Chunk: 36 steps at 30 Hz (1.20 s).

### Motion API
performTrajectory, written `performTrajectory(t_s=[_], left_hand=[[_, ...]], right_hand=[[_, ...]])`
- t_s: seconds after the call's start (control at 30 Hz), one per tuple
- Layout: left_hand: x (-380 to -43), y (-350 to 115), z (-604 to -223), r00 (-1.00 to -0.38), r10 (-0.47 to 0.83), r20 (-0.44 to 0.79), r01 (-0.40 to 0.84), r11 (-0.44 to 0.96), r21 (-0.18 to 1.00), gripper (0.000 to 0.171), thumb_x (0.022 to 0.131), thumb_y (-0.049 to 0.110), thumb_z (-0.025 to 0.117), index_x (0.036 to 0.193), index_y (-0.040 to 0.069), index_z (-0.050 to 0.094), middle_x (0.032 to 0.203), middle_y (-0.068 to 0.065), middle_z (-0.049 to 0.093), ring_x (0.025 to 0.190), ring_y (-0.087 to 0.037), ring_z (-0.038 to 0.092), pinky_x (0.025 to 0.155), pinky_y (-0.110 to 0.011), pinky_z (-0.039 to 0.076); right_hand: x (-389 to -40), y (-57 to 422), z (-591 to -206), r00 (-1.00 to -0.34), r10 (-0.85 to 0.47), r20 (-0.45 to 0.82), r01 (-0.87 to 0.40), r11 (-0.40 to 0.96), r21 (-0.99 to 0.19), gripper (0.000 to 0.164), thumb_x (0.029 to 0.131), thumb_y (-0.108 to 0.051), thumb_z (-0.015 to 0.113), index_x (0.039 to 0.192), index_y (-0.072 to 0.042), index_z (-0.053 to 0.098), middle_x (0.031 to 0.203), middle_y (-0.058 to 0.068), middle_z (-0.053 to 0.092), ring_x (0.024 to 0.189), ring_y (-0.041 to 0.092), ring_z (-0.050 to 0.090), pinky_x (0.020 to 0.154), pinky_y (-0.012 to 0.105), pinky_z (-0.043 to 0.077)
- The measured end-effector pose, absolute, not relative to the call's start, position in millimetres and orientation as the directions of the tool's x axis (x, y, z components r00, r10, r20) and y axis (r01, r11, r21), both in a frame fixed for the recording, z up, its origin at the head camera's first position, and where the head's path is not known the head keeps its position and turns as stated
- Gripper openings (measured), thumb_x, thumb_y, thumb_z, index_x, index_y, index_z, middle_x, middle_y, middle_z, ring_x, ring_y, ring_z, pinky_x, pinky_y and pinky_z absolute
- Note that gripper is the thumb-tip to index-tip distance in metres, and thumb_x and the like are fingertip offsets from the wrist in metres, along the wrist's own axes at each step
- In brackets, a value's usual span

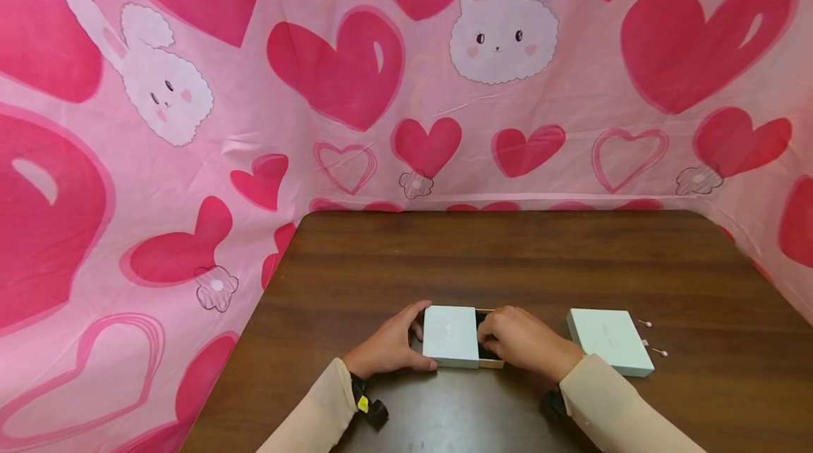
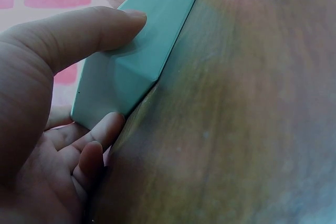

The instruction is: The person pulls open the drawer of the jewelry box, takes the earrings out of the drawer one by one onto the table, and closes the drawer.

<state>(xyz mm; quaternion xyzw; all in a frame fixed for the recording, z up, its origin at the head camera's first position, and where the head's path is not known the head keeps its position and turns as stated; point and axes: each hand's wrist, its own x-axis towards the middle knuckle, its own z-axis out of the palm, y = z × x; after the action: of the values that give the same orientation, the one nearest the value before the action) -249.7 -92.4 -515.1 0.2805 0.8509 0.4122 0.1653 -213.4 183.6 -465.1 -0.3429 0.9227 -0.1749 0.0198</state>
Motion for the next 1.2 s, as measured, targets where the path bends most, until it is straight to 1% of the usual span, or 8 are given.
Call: performTrajectory(t_s=[0.2, 0.4, 0.67, 0.83, 0.93, 1.03, 1.2], left_hand=[[-249, -92, -515, -0.790, 0.612, -0.044, 0.343, 0.499, 0.796, 0.103, 0.067, 0.043, 0.089, 0.149, 0.018, 0.032, 0.101, 0.006, 0.054, 0.085, -0.009, 0.054, 0.074, -0.029, 0.046], [-249, -91, -515, -0.789, 0.613, -0.041, 0.344, 0.497, 0.796, 0.100, 0.067, 0.043, 0.089, 0.148, 0.020, 0.033, 0.107, 0.007, 0.051, 0.087, -0.009, 0.054, 0.074, -0.029, 0.046], [-248, -93, -513, -0.788, 0.615, -0.036, 0.354, 0.500, 0.791, 0.105, 0.067, 0.045, 0.088, 0.150, 0.017, 0.030, 0.100, 0.005, 0.054, 0.085, -0.010, 0.054, 0.072, -0.030, 0.046], [-250, -92, -513, -0.787, 0.616, -0.028, 0.359, 0.495, 0.792, 0.104, 0.067, 0.044, 0.088, 0.150, 0.018, 0.031, 0.100, 0.005, 0.054, 0.085, -0.010, 0.054, 0.072, -0.029, 0.046], [-250, -92, -512, -0.785, 0.618, -0.027, 0.361, 0.493, 0.792, 0.104, 0.067, 0.044, 0.088, 0.150, 0.019, 0.031, 0.100, 0.005, 0.054, 0.085, -0.010, 0.054, 0.072, -0.029, 0.047], [-249, -92, -512, -0.783, 0.621, -0.031, 0.358, 0.492, 0.794, 0.103, 0.067, 0.044, 0.088, 0.150, 0.020, 0.031, 0.099, 0.005, 0.054, 0.085, -0.010, 0.054, 0.071, -0.029, 0.047], [-249, -93, -513, -0.782, 0.623, -0.030, 0.361, 0.491, 0.793, 0.103, 0.067, 0.044, 0.088, 0.150, 0.020, 0.031, 0.100, 0.005, 0.054, 0.085, -0.010, 0.055, 0.071, -0.029, 0.047]], right_hand=[[-215, 185, -464, -0.769, -0.638, 0.041, -0.602, 0.701, -0.382, 0.015, 0.087, -0.007, 0.070, 0.082, -0.020, 0.069, 0.078, -0.016, 0.057, 0.069, 0.003, 0.049, 0.062, 0.026, 0.045], [-217, 187, -462, -0.772, -0.634, 0.041, -0.591, 0.694, -0.411, 0.012, 0.089, -0.007, 0.070, 0.087, -0.019, 0.069, 0.081, -0.015, 0.059, 0.072, 0.002, 0.051, 0.066, 0.027, 0.049], [-219, 192, -458, -0.800, -0.600, 0.033, -0.545, 0.701, -0.460, 0.008, 0.090, -0.009, 0.070, 0.089, -0.016, 0.068, 0.083, -0.014, 0.058, 0.073, 0.005, 0.051, 0.066, 0.028, 0.049], [-223, 197, -458, -0.808, -0.588, 0.029, -0.515, 0.682, -0.519, 0.010, 0.091, -0.009, 0.069, 0.089, -0.018, 0.069, 0.082, -0.013, 0.061, 0.072, 0.004, 0.052, 0.066, 0.028, 0.048], [-224, 200, -457, -0.827, -0.562, 0.011, -0.469, 0.680, -0.563, 0.008, 0.091, -0.011, 0.068, 0.091, -0.018, 0.070, 0.082, -0.011, 0.062, 0.069, 0.005, 0.053, 0.064, 0.028, 0.047], [-225, 204, -458, -0.846, -0.534, -0.008, -0.413, 0.664, -0.624, 0.004, 0.092, -0.013, 0.067, 0.093, -0.015, 0.070, 0.076, -0.009, 0.061, 0.065, 0.007, 0.053, 0.061, 0.028, 0.047], [-227, 208, -461, -0.863, -0.505, -0.025, -0.330, 0.598, -0.730, 0.005, 0.093, -0.016, 0.067, 0.093, -0.011, 0.070, 0.067, -0.006, 0.057, 0.062, 0.011, 0.054, 0.058, 0.029, 0.048]])
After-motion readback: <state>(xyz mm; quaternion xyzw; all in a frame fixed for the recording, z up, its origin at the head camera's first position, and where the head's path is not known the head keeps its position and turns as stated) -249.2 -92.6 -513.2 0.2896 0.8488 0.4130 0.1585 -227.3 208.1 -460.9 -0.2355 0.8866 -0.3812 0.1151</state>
